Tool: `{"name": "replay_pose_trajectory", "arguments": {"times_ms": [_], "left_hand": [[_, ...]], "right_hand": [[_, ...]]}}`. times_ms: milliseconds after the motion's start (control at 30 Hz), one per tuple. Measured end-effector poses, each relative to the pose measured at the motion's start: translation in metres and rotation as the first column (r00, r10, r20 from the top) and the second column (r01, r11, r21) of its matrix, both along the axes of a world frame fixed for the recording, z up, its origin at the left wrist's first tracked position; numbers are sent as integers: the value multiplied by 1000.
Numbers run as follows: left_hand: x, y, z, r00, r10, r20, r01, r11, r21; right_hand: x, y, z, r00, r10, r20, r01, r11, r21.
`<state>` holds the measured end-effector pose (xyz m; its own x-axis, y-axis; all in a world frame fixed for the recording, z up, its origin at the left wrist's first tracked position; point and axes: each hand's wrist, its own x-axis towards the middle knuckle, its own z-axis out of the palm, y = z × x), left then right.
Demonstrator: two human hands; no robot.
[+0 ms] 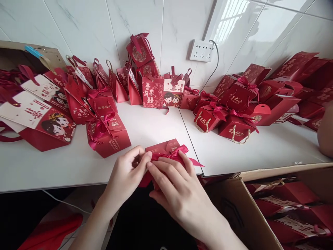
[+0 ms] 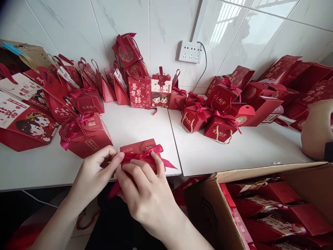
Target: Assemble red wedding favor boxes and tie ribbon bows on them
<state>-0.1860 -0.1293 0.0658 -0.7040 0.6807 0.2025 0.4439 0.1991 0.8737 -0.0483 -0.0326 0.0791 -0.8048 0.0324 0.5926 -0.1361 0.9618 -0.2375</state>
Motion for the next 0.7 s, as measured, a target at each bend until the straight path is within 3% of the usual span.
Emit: {"name": "replay_pose_trajectory", "arguments": {"times_ms": [133,267,433,700], "left_hand": [[-1,1,-2,957,84,-279,-74,996,46],[4,7,15,818,50,-572,26,992,123],[12,18,29,842,-138,-521,106,990,-92],[14,26,19,904,-95,-417,62,994,-92]], "right_hand": [[1,-2,-23,982,-7,-190,-13,994,-104],[3,-2,-31,941,23,-338,-88,980,-178],[2,0,-28,924,-20,-382,-54,982,-183],[10,9,-30,925,9,-379,-98,971,-217]]}}
